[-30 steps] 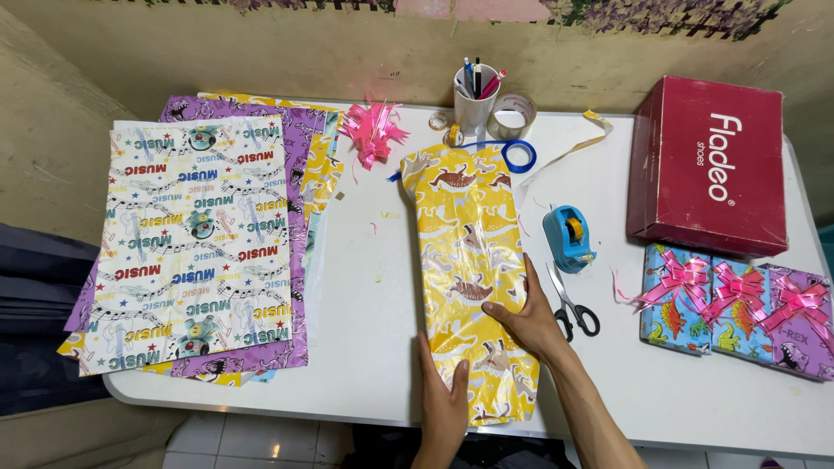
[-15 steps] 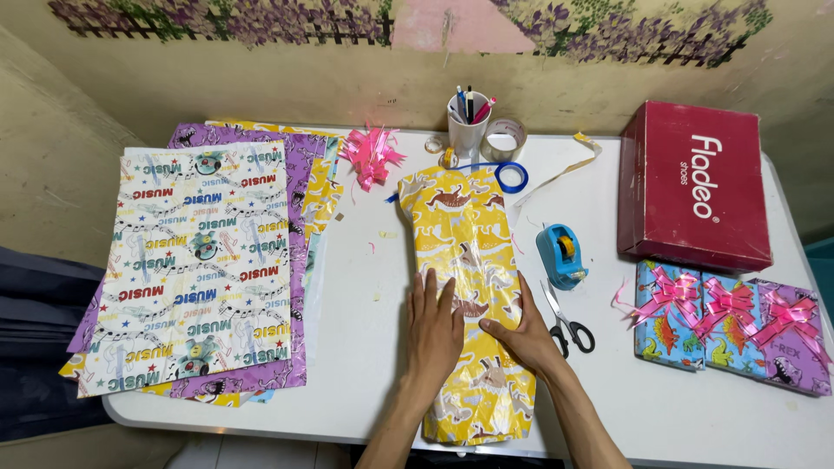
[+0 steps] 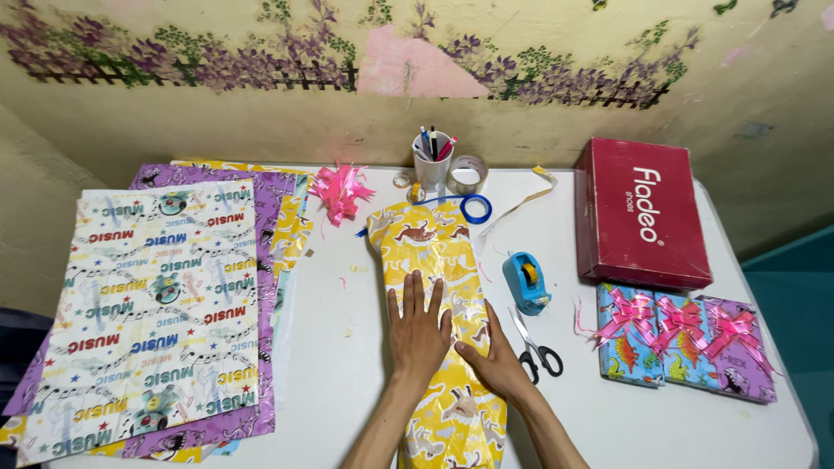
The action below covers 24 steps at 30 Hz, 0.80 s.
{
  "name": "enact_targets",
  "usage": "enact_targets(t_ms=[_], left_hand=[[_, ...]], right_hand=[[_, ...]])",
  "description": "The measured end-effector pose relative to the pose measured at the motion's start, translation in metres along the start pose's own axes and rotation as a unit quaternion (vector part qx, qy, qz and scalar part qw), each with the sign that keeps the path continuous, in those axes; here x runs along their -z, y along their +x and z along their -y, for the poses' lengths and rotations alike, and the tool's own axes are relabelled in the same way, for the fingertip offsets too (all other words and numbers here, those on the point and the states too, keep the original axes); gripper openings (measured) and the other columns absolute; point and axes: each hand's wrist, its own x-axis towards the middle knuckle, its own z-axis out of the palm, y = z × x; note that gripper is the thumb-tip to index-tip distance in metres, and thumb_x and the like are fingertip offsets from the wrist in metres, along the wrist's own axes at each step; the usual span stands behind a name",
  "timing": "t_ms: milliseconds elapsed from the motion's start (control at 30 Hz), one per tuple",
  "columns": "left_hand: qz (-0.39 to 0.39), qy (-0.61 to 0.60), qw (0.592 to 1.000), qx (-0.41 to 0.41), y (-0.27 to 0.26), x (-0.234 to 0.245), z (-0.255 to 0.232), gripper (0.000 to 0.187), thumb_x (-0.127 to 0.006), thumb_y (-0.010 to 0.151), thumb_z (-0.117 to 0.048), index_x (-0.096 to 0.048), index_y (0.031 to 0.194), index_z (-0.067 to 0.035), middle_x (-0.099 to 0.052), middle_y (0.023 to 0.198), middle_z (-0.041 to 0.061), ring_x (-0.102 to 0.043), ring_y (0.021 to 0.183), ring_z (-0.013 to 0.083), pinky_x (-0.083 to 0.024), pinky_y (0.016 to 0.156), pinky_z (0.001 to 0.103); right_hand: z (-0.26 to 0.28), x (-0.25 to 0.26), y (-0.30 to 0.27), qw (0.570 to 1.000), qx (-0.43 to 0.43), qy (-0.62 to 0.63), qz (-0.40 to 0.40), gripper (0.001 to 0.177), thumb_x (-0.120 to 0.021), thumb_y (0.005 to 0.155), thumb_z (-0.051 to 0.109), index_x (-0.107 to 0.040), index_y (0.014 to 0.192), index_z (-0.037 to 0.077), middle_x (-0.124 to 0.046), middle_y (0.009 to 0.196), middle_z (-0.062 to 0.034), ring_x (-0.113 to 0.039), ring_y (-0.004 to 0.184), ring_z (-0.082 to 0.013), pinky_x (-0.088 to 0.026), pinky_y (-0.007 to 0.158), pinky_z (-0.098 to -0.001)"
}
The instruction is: The person wraps a rectangular box with yellow dinosaur-patterned wrapping paper. They fold the paper around the box, smooth the edges, and secure the seams with tape from a blue dispenser. The person folds and tapes the ends to complete the package.
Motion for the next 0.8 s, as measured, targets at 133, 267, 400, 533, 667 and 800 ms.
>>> enact_targets(t_ms=[133, 267, 400, 533, 667, 800], left_hand=[[-0.001, 0.015, 1.000, -0.002, 0.001, 0.000, -0.005, 0.058, -0.047, 0.098, -0.038, -0.047, 0.150, -0.013, -0.034, 0.159, 0.025, -0.026, 0.150, 0.0340, -0.011, 0.122, 0.056], [0.029, 0.001, 0.999, -0.016, 0.004, 0.003, -0.011, 0.058, -0.048, 0.098, -0.038, -0.047, 0.149, -0.013, -0.033, 0.159, 0.024, -0.026, 0.150, 0.0337, -0.011, 0.122, 0.056], [0.041, 0.012, 0.999, -0.026, 0.002, 0.003, -0.025, 0.059, -0.046, 0.097, -0.038, -0.045, 0.150, -0.013, -0.033, 0.158, 0.024, -0.026, 0.150, 0.0340, -0.011, 0.121, 0.056], [0.023, 0.009, 0.999, -0.027, 0.003, 0.000, -0.040, 0.059, -0.045, 0.097, -0.038, -0.045, 0.150, -0.013, -0.034, 0.158, 0.024, -0.026, 0.150, 0.0336, -0.012, 0.121, 0.057], [0.045, 0.003, 0.998, -0.045, 0.007, -0.001, -0.046, 0.058, -0.045, 0.098, -0.039, -0.044, 0.150, -0.013, -0.034, 0.158, 0.023, -0.025, 0.150, 0.0333, -0.012, 0.121, 0.057], [0.044, 0.000, 0.998, -0.045, 0.006, 0.003, -0.046, 0.059, -0.045, 0.097, -0.039, -0.044, 0.150, -0.013, -0.035, 0.158, 0.023, -0.026, 0.149, 0.0326, -0.012, 0.121, 0.056]], right_hand=[[-0.006, 0.015, 0.004, 0.998, 0.026, -0.011, 0.052, 0.095, -0.072, 0.094, 0.021, -0.006, 0.162, 0.012, -0.032, 0.163, -0.0163, -0.035, 0.148, -0.0215, -0.032, 0.117, -0.0359], [-0.012, 0.045, 0.009, 0.995, -0.013, -0.097, -0.033, 0.061, -0.066, 0.096, 0.031, -0.043, 0.149, 0.014, -0.064, 0.135, -0.0122, -0.060, 0.121, -0.0195, -0.048, 0.097, -0.0325], [-0.026, 0.093, 0.020, 0.964, 0.040, -0.111, -0.237, 0.036, -0.061, 0.100, 0.033, -0.073, 0.121, 0.007, -0.078, 0.097, -0.0100, -0.070, 0.088, -0.0149, -0.055, 0.073, -0.0304], [-0.041, 0.134, 0.046, 0.946, 0.060, -0.146, -0.283, 0.035, -0.057, 0.102, 0.032, -0.075, 0.114, 0.005, -0.076, 0.088, -0.0029, -0.065, 0.074, -0.0114, -0.051, 0.067, -0.0253], [-0.055, 0.148, 0.062, 0.974, -0.012, -0.082, -0.209, 0.033, -0.062, 0.102, 0.031, -0.077, 0.112, 0.004, -0.069, 0.079, -0.0034, -0.054, 0.068, -0.0093, -0.045, 0.059, -0.0266], [-0.061, 0.150, 0.066, 0.982, -0.025, -0.051, -0.183, 0.028, -0.070, 0.095, 0.027, -0.077, 0.105, 0.001, -0.069, 0.078, -0.0003, -0.057, 0.069, -0.0078, -0.046, 0.059, -0.0254]])
